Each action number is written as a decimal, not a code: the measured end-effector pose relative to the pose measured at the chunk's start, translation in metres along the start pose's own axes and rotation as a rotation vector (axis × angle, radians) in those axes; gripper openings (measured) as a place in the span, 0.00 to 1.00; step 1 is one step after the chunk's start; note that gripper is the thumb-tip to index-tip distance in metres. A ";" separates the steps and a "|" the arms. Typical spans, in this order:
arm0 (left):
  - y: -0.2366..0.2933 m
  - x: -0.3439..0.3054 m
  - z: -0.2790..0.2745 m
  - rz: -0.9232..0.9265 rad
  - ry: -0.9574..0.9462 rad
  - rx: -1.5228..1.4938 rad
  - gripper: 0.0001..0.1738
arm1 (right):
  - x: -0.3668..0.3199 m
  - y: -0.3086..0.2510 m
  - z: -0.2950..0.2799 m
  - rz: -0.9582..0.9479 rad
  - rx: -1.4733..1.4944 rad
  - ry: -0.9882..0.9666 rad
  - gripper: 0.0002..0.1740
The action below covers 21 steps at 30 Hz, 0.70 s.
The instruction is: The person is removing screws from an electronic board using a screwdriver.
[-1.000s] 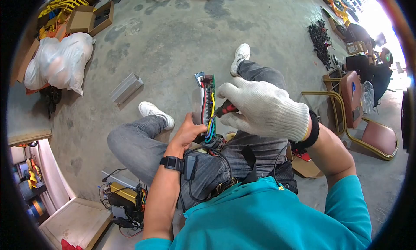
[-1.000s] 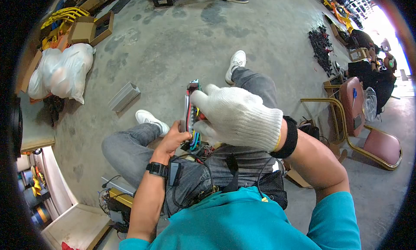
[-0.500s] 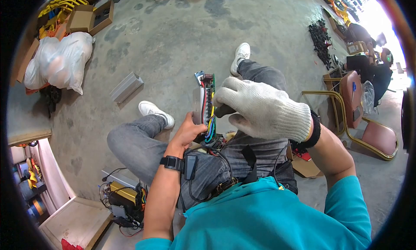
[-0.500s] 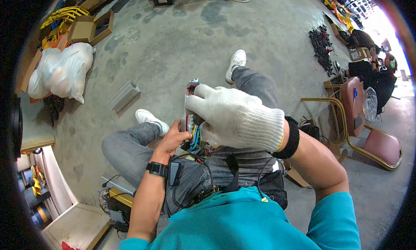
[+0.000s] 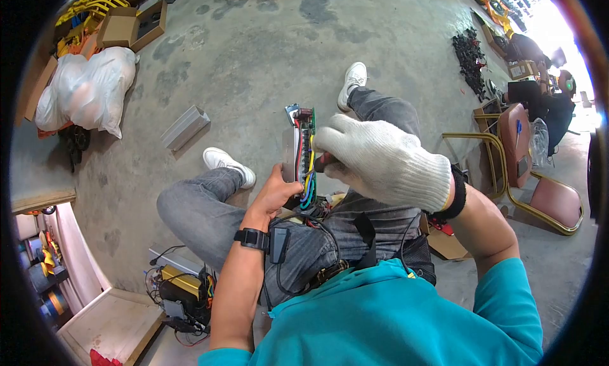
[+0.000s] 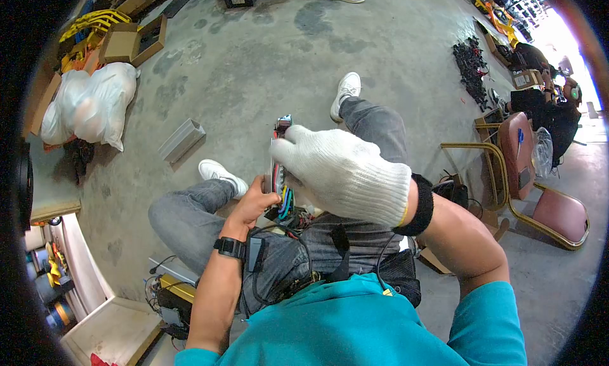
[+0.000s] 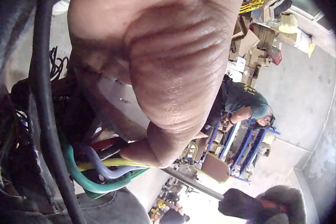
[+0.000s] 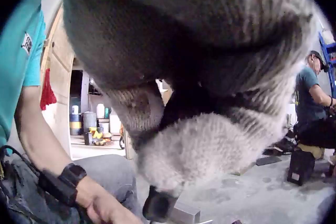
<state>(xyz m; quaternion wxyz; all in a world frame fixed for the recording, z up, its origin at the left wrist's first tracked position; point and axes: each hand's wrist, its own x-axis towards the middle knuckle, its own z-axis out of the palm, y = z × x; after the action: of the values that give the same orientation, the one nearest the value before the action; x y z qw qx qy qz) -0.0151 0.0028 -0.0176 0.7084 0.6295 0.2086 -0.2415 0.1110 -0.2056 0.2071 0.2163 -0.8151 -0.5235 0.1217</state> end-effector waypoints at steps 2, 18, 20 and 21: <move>-0.002 0.001 0.000 0.005 -0.001 0.003 0.47 | 0.009 -0.013 -0.009 0.387 -0.029 -0.241 0.20; -0.001 0.000 0.001 0.008 0.013 -0.005 0.47 | 0.013 -0.020 -0.013 0.456 -0.037 -0.289 0.21; -0.001 -0.001 0.000 0.000 0.019 0.004 0.47 | 0.008 -0.019 -0.016 0.340 -0.012 -0.228 0.19; 0.000 -0.001 0.001 0.001 0.016 -0.007 0.46 | 0.006 -0.014 -0.014 0.339 -0.014 -0.228 0.19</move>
<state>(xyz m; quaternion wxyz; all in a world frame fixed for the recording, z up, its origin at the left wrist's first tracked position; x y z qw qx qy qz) -0.0160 0.0024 -0.0168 0.7090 0.6292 0.2147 -0.2352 0.1080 -0.1985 0.2260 0.1266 -0.8740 -0.4007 0.2442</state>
